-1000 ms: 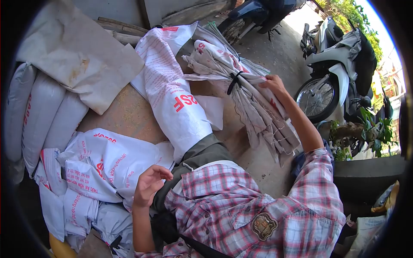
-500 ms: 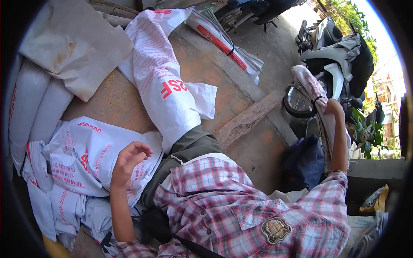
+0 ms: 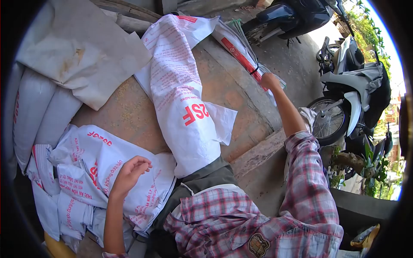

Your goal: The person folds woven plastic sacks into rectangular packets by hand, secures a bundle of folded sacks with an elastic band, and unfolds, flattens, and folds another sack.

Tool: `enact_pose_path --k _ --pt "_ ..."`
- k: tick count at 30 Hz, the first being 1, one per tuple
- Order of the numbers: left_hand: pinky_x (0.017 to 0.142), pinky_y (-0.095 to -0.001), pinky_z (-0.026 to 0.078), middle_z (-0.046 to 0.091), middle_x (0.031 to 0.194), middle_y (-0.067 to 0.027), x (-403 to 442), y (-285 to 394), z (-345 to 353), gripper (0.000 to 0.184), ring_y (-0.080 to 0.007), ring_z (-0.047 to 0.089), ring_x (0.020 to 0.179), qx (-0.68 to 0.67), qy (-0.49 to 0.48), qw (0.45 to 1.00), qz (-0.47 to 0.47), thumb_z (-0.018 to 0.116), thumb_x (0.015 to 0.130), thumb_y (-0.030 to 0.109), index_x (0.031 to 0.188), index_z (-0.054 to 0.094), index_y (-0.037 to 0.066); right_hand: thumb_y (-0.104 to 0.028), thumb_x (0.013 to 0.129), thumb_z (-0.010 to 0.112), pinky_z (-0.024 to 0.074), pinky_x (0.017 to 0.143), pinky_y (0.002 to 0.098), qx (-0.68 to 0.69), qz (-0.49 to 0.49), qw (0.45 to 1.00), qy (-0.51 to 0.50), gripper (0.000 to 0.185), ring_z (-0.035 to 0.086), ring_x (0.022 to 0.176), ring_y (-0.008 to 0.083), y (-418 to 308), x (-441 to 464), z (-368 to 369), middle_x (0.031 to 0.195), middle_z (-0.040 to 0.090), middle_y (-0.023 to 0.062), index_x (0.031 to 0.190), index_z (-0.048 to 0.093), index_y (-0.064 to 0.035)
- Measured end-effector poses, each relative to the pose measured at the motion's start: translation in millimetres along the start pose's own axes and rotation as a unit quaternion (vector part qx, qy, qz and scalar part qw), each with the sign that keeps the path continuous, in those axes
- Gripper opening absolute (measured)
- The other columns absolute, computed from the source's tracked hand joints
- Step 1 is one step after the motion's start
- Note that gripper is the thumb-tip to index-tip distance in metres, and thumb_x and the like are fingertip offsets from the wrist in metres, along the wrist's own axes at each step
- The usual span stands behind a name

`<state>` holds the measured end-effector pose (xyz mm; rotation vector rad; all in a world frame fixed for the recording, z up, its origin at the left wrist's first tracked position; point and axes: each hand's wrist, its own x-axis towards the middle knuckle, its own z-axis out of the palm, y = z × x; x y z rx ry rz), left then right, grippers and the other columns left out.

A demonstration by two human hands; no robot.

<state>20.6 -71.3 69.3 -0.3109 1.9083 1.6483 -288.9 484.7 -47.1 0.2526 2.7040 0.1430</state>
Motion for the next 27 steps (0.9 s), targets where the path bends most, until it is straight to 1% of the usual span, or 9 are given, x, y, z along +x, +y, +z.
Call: enact_pose_path --k 2,11,14,16,18,20,23,25,27 --pt "0.088 -0.0270 0.046 0.065 0.101 -0.0069 -4.4 -12.1 2.1 0.021 -0.0129 0.060 0.094 0.004 -0.035 0.999 -0.028 0.058 0.092 0.015 0.108 0.060 0.000 -0.026 0.076 0.063 0.0537 0.079 0.0441 0.033 0.009 0.995 0.089 0.035 0.066 0.097 0.0348 -26.4 27.5 -10.7 0.104 0.068 0.0190 0.102 0.070 -0.0040" --pt "0.095 -0.0307 0.044 0.063 0.109 -0.0101 -9.1 -24.9 13.6 0.025 -0.0167 0.058 0.105 -0.053 -0.076 0.988 -0.122 0.057 0.092 0.011 0.114 0.056 -0.002 -0.028 0.078 0.062 0.0498 0.091 0.0424 0.146 -0.018 0.978 0.146 0.040 0.061 0.107 0.0360 -73.6 146.3 -19.9 0.112 0.064 0.0225 0.107 0.067 -0.0005" --pt "0.093 -0.0287 0.044 0.063 0.110 -0.0095 -2.4 -23.6 11.6 0.028 -0.0142 0.058 0.103 -0.053 -0.068 0.989 -0.121 0.058 0.094 0.015 0.116 0.056 -0.001 -0.026 0.080 0.059 0.0496 0.090 0.0429 0.135 -0.040 0.976 0.167 0.043 0.062 0.104 0.0368 -78.8 174.5 1.3 0.109 0.063 0.0280 0.104 0.062 0.0097" --pt "0.094 -0.0286 0.044 0.063 0.109 -0.0096 3.9 -19.5 9.2 0.027 -0.0147 0.058 0.103 -0.038 -0.061 0.990 -0.121 0.058 0.093 0.013 0.116 0.056 -0.001 -0.025 0.080 0.059 0.0488 0.091 0.0446 0.141 -0.042 0.978 0.150 0.049 0.060 0.108 0.0395 -79.6 183.2 6.1 0.114 0.061 0.0276 0.111 0.055 0.0125" --pt "0.094 -0.0286 0.044 0.063 0.109 -0.0097 6.6 -20.2 6.4 0.027 -0.0151 0.058 0.103 -0.040 -0.047 0.990 -0.127 0.058 0.093 0.012 0.116 0.056 -0.002 -0.023 0.080 0.058 0.0463 0.095 0.0462 0.202 0.002 0.952 0.230 0.056 0.053 0.117 0.0428 -78.4 186.9 12.2 0.128 0.054 0.0259 0.124 0.045 0.0091" --pt "0.094 -0.0286 0.044 0.062 0.109 -0.0099 8.1 -16.8 6.1 0.026 -0.0155 0.058 0.103 -0.038 -0.035 0.990 -0.132 0.058 0.093 0.012 0.115 0.056 -0.002 -0.020 0.079 0.060 0.0428 0.100 0.0475 0.238 0.015 0.948 0.211 0.064 0.044 0.125 0.0452 -77.4 186.1 3.5 0.138 0.044 0.0253 0.133 0.035 0.0053" --pt "0.093 -0.0289 0.044 0.063 0.108 -0.0107 6.1 -11.7 6.1 0.025 -0.0163 0.059 0.102 -0.069 -0.013 0.985 -0.158 0.057 0.092 0.010 0.114 0.056 -0.002 -0.016 0.078 0.061 0.0389 0.104 0.0455 0.248 -0.011 0.947 0.203 0.065 0.040 0.129 0.0440 -70.7 210.5 4.7 0.143 0.038 0.0261 0.135 0.035 0.0037" --pt "0.090 -0.0309 0.046 0.063 0.108 -0.0130 -0.1 -16.2 5.3 0.025 -0.0189 0.060 0.099 -0.035 0.014 0.986 -0.161 0.055 0.090 0.006 0.114 0.055 -0.003 -0.025 0.074 0.073 0.0350 0.108 0.0403 0.220 -0.114 0.942 0.225 0.088 0.039 0.131 0.0415 -66.2 247.6 14.3 0.141 0.038 0.0304 0.140 0.026 0.0062" --pt "0.092 -0.0295 0.045 0.063 0.107 -0.0117 -10.0 -13.7 4.2 0.024 -0.0171 0.059 0.101 -0.019 0.025 0.986 -0.166 0.057 0.092 0.008 0.114 0.055 -0.002 -0.027 0.073 0.077 0.0314 0.111 0.0384 0.280 -0.130 0.937 0.160 0.099 0.034 0.134 0.0415 -75.3 257.6 9.9 0.143 0.033 0.0312 0.145 0.017 0.0051"
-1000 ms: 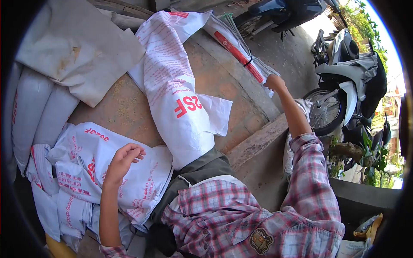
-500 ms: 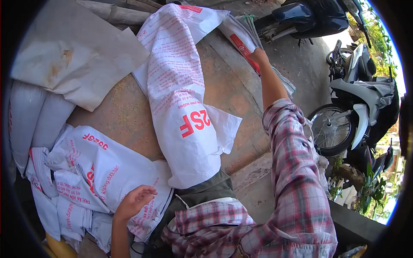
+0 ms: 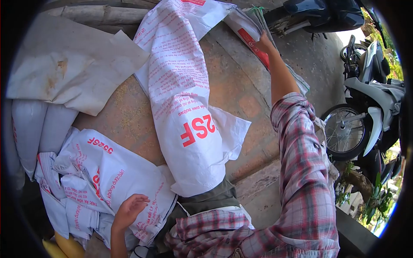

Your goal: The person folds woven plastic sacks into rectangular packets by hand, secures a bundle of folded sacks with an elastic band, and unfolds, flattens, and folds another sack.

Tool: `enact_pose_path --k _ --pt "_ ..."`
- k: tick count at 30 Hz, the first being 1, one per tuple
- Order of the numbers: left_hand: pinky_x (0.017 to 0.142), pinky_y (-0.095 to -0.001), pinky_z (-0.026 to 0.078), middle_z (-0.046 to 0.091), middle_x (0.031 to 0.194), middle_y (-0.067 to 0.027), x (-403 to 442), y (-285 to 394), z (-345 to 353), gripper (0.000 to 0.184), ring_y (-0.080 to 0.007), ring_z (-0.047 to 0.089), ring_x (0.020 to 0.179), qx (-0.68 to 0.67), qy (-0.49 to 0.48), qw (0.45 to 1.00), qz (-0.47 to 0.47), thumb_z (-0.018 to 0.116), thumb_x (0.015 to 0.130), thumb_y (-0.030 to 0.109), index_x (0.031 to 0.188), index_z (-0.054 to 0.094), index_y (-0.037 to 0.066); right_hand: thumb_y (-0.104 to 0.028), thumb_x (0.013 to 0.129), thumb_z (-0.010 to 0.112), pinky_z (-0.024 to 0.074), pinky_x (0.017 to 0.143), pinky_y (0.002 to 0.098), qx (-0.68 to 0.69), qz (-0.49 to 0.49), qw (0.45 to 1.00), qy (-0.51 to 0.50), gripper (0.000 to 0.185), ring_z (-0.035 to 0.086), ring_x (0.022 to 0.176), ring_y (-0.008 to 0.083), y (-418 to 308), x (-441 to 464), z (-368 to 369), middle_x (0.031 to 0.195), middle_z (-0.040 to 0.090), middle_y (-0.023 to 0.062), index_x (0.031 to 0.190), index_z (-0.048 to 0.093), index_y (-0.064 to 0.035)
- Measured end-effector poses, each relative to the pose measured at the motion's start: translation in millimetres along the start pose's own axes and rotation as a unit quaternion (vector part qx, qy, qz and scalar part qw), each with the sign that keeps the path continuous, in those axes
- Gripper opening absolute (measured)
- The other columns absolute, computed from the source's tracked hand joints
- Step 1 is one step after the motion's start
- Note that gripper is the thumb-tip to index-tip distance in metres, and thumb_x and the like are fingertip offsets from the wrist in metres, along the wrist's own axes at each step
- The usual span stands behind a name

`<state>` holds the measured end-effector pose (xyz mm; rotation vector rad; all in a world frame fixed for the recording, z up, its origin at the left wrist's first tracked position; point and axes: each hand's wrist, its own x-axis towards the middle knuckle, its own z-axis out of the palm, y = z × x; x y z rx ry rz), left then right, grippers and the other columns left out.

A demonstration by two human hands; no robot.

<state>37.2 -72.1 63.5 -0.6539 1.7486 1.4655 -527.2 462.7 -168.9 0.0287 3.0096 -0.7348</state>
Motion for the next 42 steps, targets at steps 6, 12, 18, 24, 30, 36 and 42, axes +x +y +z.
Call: enact_pose_path --k 6,12,18,24,30,36,42 --pt "0.088 -0.0292 0.046 0.064 0.106 -0.0111 -40.0 -7.9 -11.9 0.025 -0.0170 0.060 0.099 -0.053 0.055 0.996 -0.047 0.056 0.090 0.008 0.114 0.056 -0.001 -0.023 0.079 0.067 0.0461 0.094 0.0501 -0.083 0.101 0.991 0.012 0.072 0.052 0.115 0.0484 -35.2 -5.2 7.3 0.134 0.042 0.0312 0.140 0.034 -0.0059" --pt "0.086 -0.0296 0.046 0.065 0.105 -0.0119 -64.2 -27.3 -24.9 0.026 -0.0181 0.062 0.096 -0.070 0.111 0.988 -0.080 0.055 0.089 0.006 0.113 0.057 -0.001 -0.028 0.078 0.068 0.0480 0.090 0.0470 -0.001 -0.012 0.990 0.140 0.076 0.059 0.106 0.0437 -36.6 0.9 16.5 0.125 0.050 0.0345 0.133 0.029 0.0075" --pt "0.087 -0.0289 0.046 0.065 0.104 -0.0123 -55.4 -33.5 -32.7 0.025 -0.0182 0.061 0.096 -0.086 0.107 0.989 -0.060 0.056 0.088 0.007 0.112 0.057 -0.002 -0.032 0.083 0.059 0.0506 0.083 0.0501 -0.157 0.056 0.986 0.012 0.037 0.063 0.098 0.0411 -80.1 -70.1 21.2 0.103 0.065 0.0243 0.110 0.062 -0.0073" --pt "0.085 -0.0284 0.046 0.064 0.104 -0.0119 -59.2 -54.2 -43.3 0.026 -0.0162 0.060 0.094 -0.072 0.095 0.992 0.028 0.055 0.088 0.009 0.112 0.056 -0.001 -0.024 0.078 0.052 0.0510 0.081 0.0493 -0.149 0.142 0.964 0.171 0.032 0.064 0.094 0.0418 -55.5 -121.8 -131.9 0.097 0.067 0.0239 0.098 0.069 -0.0061" --pt "0.083 -0.0264 0.044 0.064 0.103 -0.0096 -56.0 -71.8 -53.0 0.025 -0.0144 0.060 0.090 -0.067 0.102 0.987 0.107 0.053 0.090 0.013 0.110 0.057 0.000 -0.027 0.077 0.053 0.0494 0.084 0.0490 -0.181 0.095 0.947 0.249 0.036 0.063 0.095 0.0430 -89.1 -188.3 -332.0 0.099 0.066 0.0259 0.100 0.069 -0.0040" --pt "0.083 -0.0283 0.046 0.064 0.099 -0.0089 -58.9 -42.8 -49.7 0.023 -0.0152 0.060 0.090 -0.060 0.088 0.969 0.221 0.051 0.095 0.018 0.107 0.058 -0.001 -0.033 0.075 0.061 0.0535 0.078 0.0470 -0.246 -0.022 0.943 0.223 0.038 0.067 0.091 0.0384 -297.8 -254.6 -332.0 0.094 0.067 0.0250 0.098 0.070 -0.0048" --pt "0.082 -0.0292 0.047 0.065 0.100 -0.0108 -39.1 -16.7 -31.1 0.024 -0.0173 0.061 0.090 -0.045 0.033 0.962 0.268 0.050 0.096 0.018 0.108 0.058 -0.001 -0.012 0.076 0.059 0.0549 0.078 0.0386 -0.060 -0.128 0.988 0.059 0.019 0.068 0.093 0.0309 -437.5 -308.6 -88.0 0.097 0.070 0.0166 0.086 0.074 -0.0089"
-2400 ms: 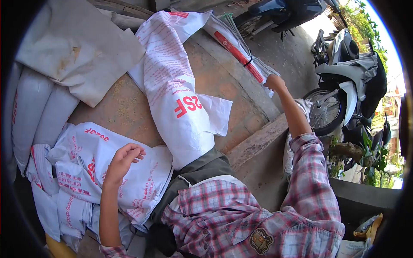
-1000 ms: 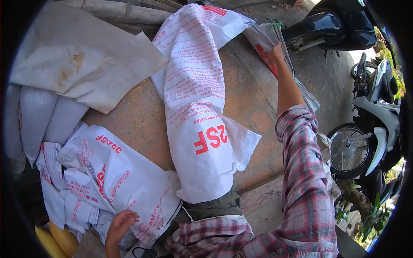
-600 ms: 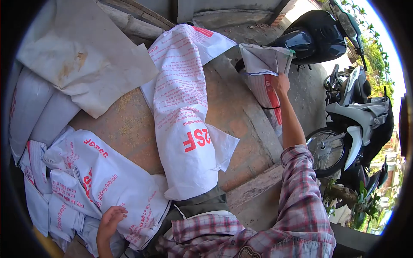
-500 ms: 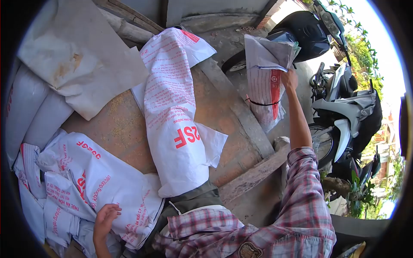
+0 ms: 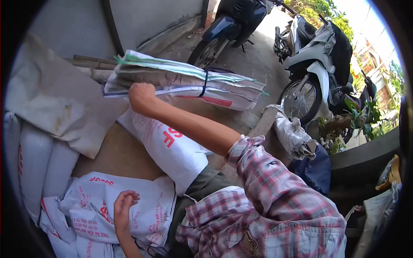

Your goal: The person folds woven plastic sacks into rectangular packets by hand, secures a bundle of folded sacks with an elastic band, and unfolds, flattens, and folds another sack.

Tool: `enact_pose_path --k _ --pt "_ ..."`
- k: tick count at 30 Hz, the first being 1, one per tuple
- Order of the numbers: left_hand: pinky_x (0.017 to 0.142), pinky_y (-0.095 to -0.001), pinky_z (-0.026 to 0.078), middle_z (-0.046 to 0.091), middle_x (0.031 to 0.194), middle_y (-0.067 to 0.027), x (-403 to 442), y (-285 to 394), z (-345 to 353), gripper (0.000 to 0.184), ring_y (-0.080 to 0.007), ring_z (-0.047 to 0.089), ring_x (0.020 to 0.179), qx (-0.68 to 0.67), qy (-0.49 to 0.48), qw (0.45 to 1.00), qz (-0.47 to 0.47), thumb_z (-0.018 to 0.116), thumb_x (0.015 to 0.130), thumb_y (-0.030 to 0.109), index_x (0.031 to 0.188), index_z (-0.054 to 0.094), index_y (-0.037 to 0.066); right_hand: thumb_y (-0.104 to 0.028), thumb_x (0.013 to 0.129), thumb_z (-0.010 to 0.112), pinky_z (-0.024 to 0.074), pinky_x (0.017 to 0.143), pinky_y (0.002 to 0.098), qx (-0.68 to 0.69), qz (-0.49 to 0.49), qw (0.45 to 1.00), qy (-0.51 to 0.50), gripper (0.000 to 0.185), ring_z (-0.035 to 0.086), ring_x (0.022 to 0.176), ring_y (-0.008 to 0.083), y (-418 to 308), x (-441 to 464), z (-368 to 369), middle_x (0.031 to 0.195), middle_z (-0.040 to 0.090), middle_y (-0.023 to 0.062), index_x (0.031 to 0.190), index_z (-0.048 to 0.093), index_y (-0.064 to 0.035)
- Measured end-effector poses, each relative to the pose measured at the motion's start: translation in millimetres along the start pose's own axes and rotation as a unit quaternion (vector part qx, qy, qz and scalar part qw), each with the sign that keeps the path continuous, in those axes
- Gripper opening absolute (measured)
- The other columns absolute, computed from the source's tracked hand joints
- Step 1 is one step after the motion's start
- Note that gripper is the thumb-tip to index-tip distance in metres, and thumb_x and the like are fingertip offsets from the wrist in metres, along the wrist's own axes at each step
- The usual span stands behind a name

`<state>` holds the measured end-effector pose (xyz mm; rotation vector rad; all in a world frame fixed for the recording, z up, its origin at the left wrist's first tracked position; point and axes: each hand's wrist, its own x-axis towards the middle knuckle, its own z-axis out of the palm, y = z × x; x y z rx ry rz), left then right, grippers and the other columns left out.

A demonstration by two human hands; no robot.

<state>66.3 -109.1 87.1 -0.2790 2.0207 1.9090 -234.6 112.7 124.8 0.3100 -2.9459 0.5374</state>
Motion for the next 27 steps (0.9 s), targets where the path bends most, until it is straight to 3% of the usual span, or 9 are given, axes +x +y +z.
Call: enact_pose_path --k 2,8,9,12,13,15,18,22,27 --pt "0.085 -0.0300 0.046 0.065 0.100 -0.0106 0.6 12.4 11.0 0.022 -0.0176 0.061 0.093 0.040 -0.009 0.999 -0.004 0.051 0.095 0.014 0.108 0.059 -0.002 -0.014 0.070 0.062 0.0543 0.079 0.0423 -0.038 -0.162 0.986 0.019 0.022 0.069 0.088 0.0339 -25.0 -59.4 18.9 0.090 0.070 0.0173 0.086 0.073 -0.0025" --pt "0.086 -0.0294 0.045 0.065 0.101 -0.0098 -21.7 15.0 6.4 0.022 -0.0169 0.060 0.094 0.055 -0.043 0.997 -0.020 0.050 0.095 0.013 0.109 0.059 -0.001 -0.019 0.071 0.061 0.0526 0.076 0.0433 0.054 -0.075 0.996 -0.006 0.039 0.066 0.088 0.0332 101.1 -50.8 -17.3 0.091 0.069 0.0163 0.109 0.068 -0.0148" --pt "0.086 -0.0295 0.045 0.065 0.101 -0.0096 -24.9 12.4 6.9 0.022 -0.0169 0.060 0.094 0.060 -0.032 0.997 -0.019 0.049 0.095 0.013 0.109 0.059 -0.001 -0.021 0.069 0.062 0.0537 0.069 0.0437 -0.013 -0.072 0.997 -0.014 0.028 0.067 0.083 0.0356 157.9 -39.8 4.1 0.088 0.069 0.0180 0.094 0.071 -0.0124" --pt "0.085 -0.0294 0.045 0.065 0.102 -0.0096 -32.4 2.5 6.7 0.022 -0.0165 0.061 0.094 0.061 -0.017 0.998 -0.019 0.049 0.095 0.014 0.108 0.059 0.000 -0.043 0.056 0.083 0.0305 0.101 0.0670 -0.162 0.210 0.925 -0.273 0.097 0.041 0.131 0.0349 273.5 -84.1 13.7 0.139 0.048 0.0131 0.139 0.043 -0.0129" --pt "0.085 -0.0293 0.045 0.065 0.103 -0.0097 -33.9 -0.1 5.7 0.022 -0.0164 0.061 0.094 0.059 -0.021 0.998 -0.022 0.050 0.095 0.015 0.108 0.059 0.000 -0.046 0.055 0.085 0.0301 0.103 0.0664 -0.154 0.194 0.943 -0.224 0.109 0.041 0.132 0.0349 301.0 -116.5 25.9 0.139 0.048 0.0133 0.146 0.033 -0.0144" --pt "0.085 -0.0292 0.045 0.066 0.104 -0.0098 -34.3 -3.5 5.5 0.022 -0.0163 0.062 0.094 0.046 -0.028 0.998 -0.018 0.050 0.095 0.016 0.109 0.059 0.001 -0.027 0.065 0.079 0.0460 0.087 0.0589 -0.241 0.029 0.967 -0.073 0.067 0.064 0.102 0.0337 331.3 -146.0 57.6 0.123 0.059 0.0172 0.122 0.053 -0.0033" --pt "0.085 -0.0294 0.046 0.066 0.103 -0.0094 -26.6 -12.7 7.9 0.024 -0.0162 0.062 0.094 0.044 -0.023 0.998 -0.026 0.050 0.096 0.018 0.109 0.060 0.001 -0.015 0.073 0.065 0.0533 0.066 0.0462 -0.160 0.020 0.985 -0.066 0.030 0.066 0.078 0.0392 299.2 -181.1 74.3 0.082 0.066 0.0228 0.095 0.061 0.0036" --pt "0.086 -0.0295 0.045 0.066 0.103 -0.0097 -15.3 -1.4 19.1 0.025 -0.0166 0.061 0.096 0.050 -0.038 0.998 -0.021 0.050 0.096 0.020 0.109 0.060 0.001 -0.015 0.070 0.064 0.0533 0.067 0.0470 -0.111 0.005 0.990 -0.089 0.018 0.066 0.072 0.0402 214.8 -211.2 33.2 0.075 0.065 0.0250 0.072 0.065 0.0024" --pt "0.087 -0.0299 0.046 0.065 0.103 -0.0095 -0.4 0.1 32.0 0.026 -0.0171 0.062 0.096 0.061 -0.053 0.997 -0.002 0.049 0.097 0.022 0.108 0.059 0.001 -0.011 0.070 0.058 0.0535 0.069 0.0476 -0.078 -0.010 0.979 -0.188 0.020 0.066 0.076 0.0408 186.6 -238.9 44.5 0.078 0.065 0.0261 0.080 0.068 0.0037"
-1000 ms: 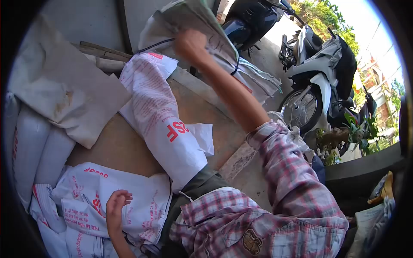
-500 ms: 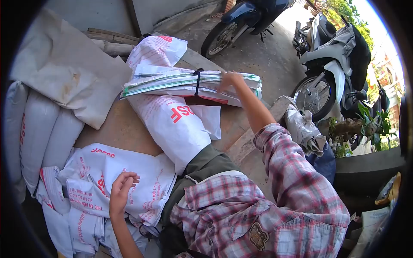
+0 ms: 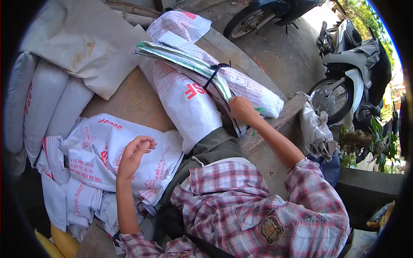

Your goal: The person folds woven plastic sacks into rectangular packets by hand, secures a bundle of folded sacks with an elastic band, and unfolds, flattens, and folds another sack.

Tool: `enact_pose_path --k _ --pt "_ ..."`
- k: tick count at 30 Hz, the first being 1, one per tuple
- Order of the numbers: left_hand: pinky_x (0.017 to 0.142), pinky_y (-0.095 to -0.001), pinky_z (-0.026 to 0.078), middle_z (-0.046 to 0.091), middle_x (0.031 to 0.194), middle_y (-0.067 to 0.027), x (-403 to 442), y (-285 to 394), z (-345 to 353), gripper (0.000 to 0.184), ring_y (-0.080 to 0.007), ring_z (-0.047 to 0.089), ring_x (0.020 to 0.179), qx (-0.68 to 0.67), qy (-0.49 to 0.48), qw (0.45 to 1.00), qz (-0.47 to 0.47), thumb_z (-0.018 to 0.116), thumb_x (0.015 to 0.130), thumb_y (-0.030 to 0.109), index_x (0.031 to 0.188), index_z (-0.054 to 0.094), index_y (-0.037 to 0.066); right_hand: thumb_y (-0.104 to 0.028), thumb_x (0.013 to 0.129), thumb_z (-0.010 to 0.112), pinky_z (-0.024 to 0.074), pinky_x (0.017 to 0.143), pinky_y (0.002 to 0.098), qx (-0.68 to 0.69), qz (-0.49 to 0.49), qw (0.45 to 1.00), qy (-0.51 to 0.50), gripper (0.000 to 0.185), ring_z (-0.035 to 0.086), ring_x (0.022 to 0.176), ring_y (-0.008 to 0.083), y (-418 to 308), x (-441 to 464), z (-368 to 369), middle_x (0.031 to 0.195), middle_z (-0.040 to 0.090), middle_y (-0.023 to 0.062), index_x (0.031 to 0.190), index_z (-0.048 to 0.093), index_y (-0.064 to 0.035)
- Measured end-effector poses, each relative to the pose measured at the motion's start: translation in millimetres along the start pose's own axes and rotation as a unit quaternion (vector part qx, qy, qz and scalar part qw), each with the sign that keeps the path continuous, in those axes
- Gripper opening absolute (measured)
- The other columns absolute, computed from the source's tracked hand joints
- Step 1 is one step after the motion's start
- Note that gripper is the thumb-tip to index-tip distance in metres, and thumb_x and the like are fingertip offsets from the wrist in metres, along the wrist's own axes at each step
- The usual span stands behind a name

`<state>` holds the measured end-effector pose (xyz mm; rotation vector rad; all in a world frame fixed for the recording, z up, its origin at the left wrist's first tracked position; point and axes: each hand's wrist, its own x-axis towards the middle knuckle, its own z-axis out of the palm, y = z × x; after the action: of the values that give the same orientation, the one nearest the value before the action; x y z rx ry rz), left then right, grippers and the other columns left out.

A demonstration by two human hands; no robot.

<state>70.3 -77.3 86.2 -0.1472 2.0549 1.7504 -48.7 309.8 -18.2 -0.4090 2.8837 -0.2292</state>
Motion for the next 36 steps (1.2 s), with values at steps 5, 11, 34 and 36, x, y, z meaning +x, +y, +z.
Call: enact_pose_path --k 5,11,34,36 --pt "0.087 -0.0299 0.045 0.065 0.105 -0.0081 11.5 -7.8 8.4 0.027 -0.0164 0.061 0.098 -0.030 -0.037 0.999 -0.027 0.053 0.096 0.023 0.111 0.060 0.002 -0.012 0.074 0.058 0.0509 0.081 0.0486 -0.011 0.123 0.986 0.112 0.049 0.059 0.105 0.0443 -2.2 -1.5 4.6 0.127 0.049 0.0312 0.119 0.052 0.0069" --pt "0.094 -0.0366 0.042 0.048 0.135 -0.0066 74.4 -39.8 17.3 0.049 -0.0203 0.048 0.119 -0.104 -0.005 0.993 -0.062 0.054 0.094 0.043 0.130 0.049 0.009 -0.041 0.066 0.078 0.0486 0.087 0.0501 -0.052 0.175 0.981 0.067 0.112 0.060 0.106 0.0412 70.3 36.4 -14.8 0.128 0.051 0.0307 0.150 0.012 -0.0079" --pt "0.074 -0.0454 0.053 0.067 0.083 -0.0270 268.5 -120.2 -21.4 0.025 -0.0375 0.068 0.083 0.016 0.407 0.907 -0.110 0.061 0.077 0.015 0.084 0.067 -0.007 -0.015 0.082 0.055 0.0510 0.076 0.0454 -0.129 -0.039 0.910 0.391 0.054 0.065 0.084 0.0394 15.9 61.0 13.6 0.092 0.068 0.0178 0.134 0.046 -0.0064" --pt "0.075 -0.0454 0.052 0.067 0.085 -0.0261 270.7 -131.6 -20.9 0.028 -0.0388 0.067 0.083 0.074 0.413 0.903 -0.096 0.060 0.078 0.018 0.089 0.067 -0.007 -0.018 0.088 0.055 0.0506 0.080 0.0401 0.155 -0.008 0.945 0.289 0.039 0.066 0.088 0.0335 -19.5 68.0 -9.0 0.096 0.069 0.0152 0.124 0.056 -0.0040"
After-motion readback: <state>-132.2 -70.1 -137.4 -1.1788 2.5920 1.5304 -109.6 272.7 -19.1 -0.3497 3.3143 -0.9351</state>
